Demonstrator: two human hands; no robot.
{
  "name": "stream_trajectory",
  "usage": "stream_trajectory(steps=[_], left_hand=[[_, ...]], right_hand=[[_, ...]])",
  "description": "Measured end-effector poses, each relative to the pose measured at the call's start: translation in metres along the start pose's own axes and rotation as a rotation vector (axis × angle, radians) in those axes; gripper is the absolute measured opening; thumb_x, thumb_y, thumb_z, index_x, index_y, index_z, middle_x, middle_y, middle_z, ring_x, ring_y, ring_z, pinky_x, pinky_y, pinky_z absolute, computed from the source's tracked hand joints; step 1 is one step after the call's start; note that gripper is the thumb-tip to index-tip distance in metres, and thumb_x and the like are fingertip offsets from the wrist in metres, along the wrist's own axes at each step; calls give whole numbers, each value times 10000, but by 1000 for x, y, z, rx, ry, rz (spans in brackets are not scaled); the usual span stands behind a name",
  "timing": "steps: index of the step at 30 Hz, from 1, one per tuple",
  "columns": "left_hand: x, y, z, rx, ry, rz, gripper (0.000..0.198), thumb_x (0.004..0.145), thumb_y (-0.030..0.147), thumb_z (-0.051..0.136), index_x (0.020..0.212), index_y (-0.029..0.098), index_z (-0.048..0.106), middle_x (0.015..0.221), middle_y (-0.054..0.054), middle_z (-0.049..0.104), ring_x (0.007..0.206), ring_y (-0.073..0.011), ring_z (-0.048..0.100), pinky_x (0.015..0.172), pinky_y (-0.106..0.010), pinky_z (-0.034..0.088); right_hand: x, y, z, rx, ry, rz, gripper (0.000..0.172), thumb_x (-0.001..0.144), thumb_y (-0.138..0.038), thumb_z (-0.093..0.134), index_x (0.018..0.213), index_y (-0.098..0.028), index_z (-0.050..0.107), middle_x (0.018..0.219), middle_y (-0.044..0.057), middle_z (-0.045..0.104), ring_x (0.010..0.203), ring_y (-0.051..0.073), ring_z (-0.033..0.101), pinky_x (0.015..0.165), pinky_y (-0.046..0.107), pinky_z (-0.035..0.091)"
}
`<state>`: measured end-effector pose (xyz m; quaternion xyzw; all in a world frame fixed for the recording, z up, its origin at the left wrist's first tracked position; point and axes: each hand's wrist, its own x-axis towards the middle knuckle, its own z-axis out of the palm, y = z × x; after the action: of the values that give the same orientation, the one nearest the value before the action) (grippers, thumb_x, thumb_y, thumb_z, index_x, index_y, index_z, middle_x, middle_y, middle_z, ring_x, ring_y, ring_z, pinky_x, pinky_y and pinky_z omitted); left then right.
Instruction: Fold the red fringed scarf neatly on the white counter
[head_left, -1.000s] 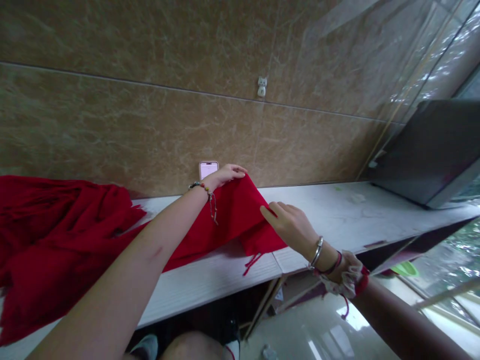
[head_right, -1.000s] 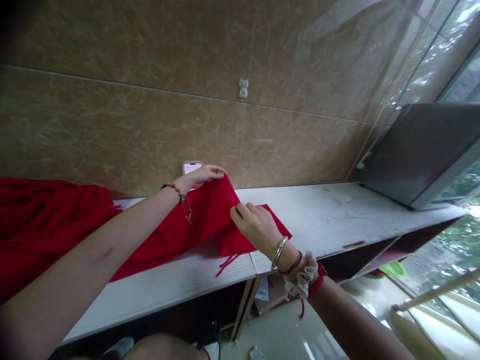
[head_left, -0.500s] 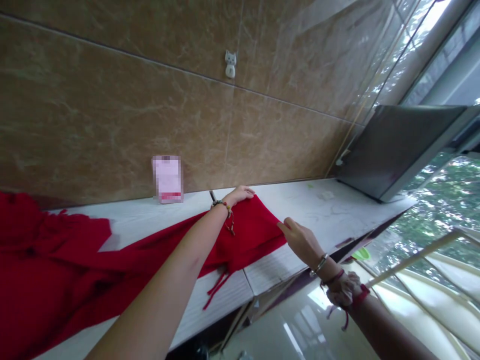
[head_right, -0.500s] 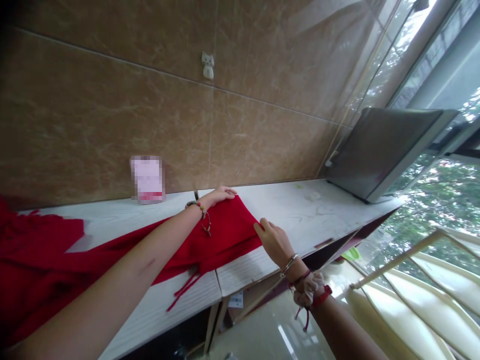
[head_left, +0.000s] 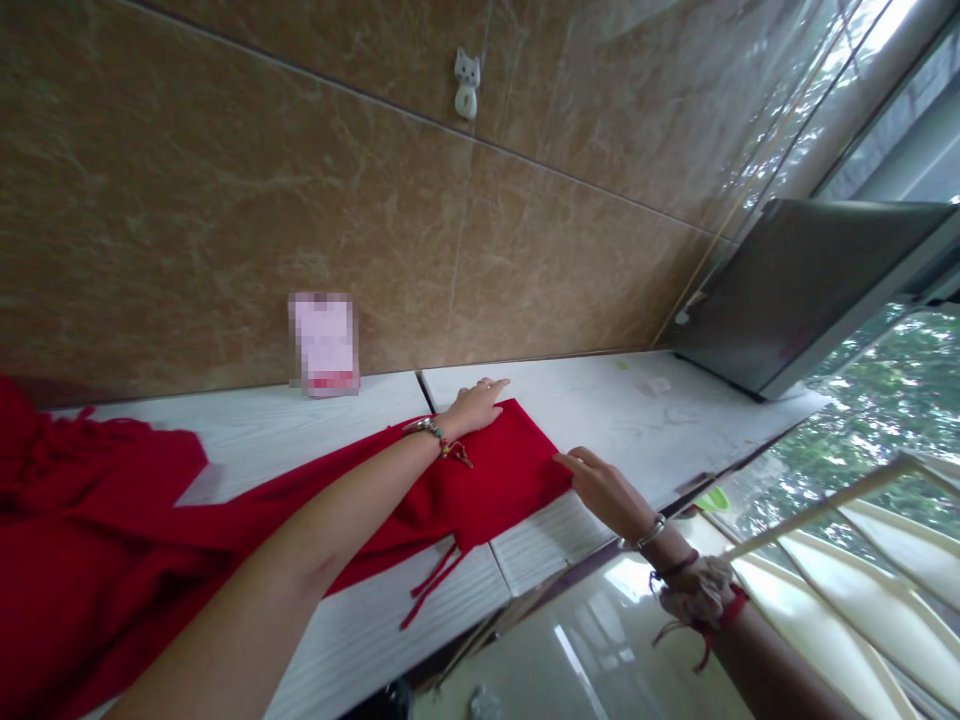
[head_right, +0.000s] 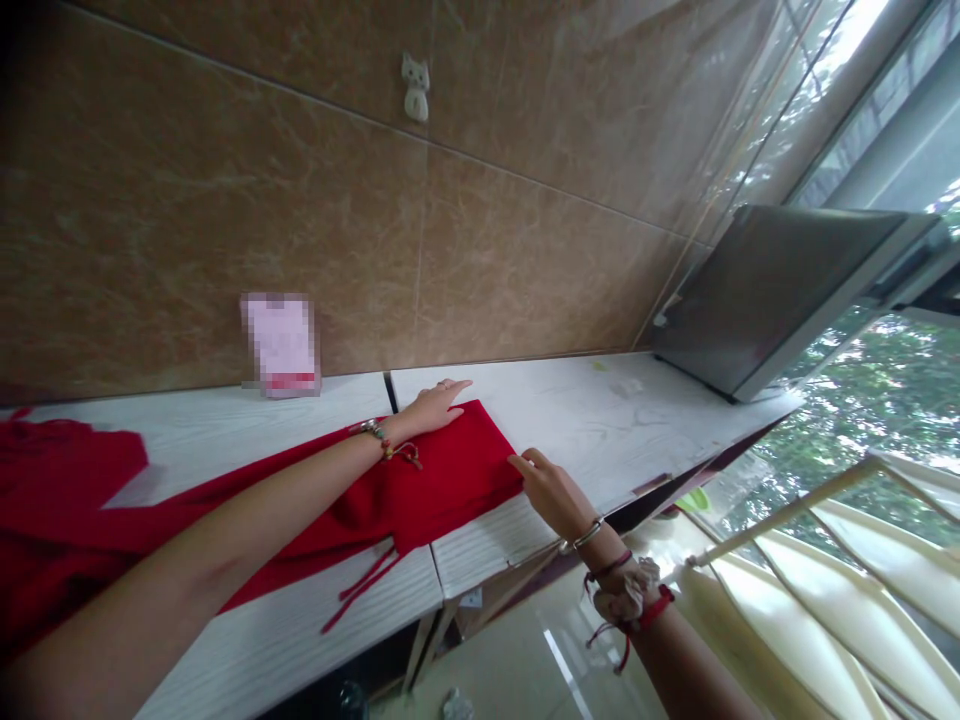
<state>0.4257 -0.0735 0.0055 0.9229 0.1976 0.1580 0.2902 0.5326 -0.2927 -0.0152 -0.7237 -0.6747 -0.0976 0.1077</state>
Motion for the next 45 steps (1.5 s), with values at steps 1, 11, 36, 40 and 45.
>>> stream_trajectory(steps=[1, 11, 36, 40, 45], left_hand=[[-10, 2, -4, 43, 6, 10, 548, 775, 150, 501, 1301, 166, 349, 1353, -144, 353, 1239, -255, 325, 1003, -422, 247], [-181, -30, -34, 459, -299, 107, 683, 785, 548, 443, 1366, 259, 231, 1459, -107, 106, 1318, -322, 48, 1017, -520, 149], [-279, -91, -136, 477, -190, 92, 598, 751, -8, 310, 1286, 243, 407, 1380, -5, 353, 1240, -140, 339, 1025, -291, 272], [-290, -74, -124, 388, -293, 77, 724, 691, -63, 295, 1305, 315, 356, 1401, 22, 305, 1252, -158, 323, 991, -301, 321], [-294, -60, -122, 438, -331, 38, 717, 703, -45, 327, 1302, 350, 339, 1423, 12, 259, 1300, -200, 213, 1032, -452, 198]], right_hand=[[1, -1, -2, 0, -19, 5, 423, 767, -15, 321, 1091, -185, 533, 916, 71, 570, 628, 114, 573, 602, 241, 489], [11, -44, -4, 81, -98, 22, 373, 732, 7, 366, 998, -134, 586, 942, 87, 567, 779, 139, 573, 731, 269, 484], [55, -159, -17, -51, -101, -21, 278, 842, -111, 381, 979, -187, 611, 908, 49, 604, 754, 123, 584, 640, 203, 418], [47, -155, -6, -37, -178, -22, 296, 838, -116, 380, 1023, -177, 603, 888, 54, 609, 746, 137, 588, 630, 217, 428], [46, -149, -2, 86, -135, -77, 313, 772, -96, 458, 1040, -167, 605, 942, 81, 575, 779, 146, 575, 696, 251, 454]])
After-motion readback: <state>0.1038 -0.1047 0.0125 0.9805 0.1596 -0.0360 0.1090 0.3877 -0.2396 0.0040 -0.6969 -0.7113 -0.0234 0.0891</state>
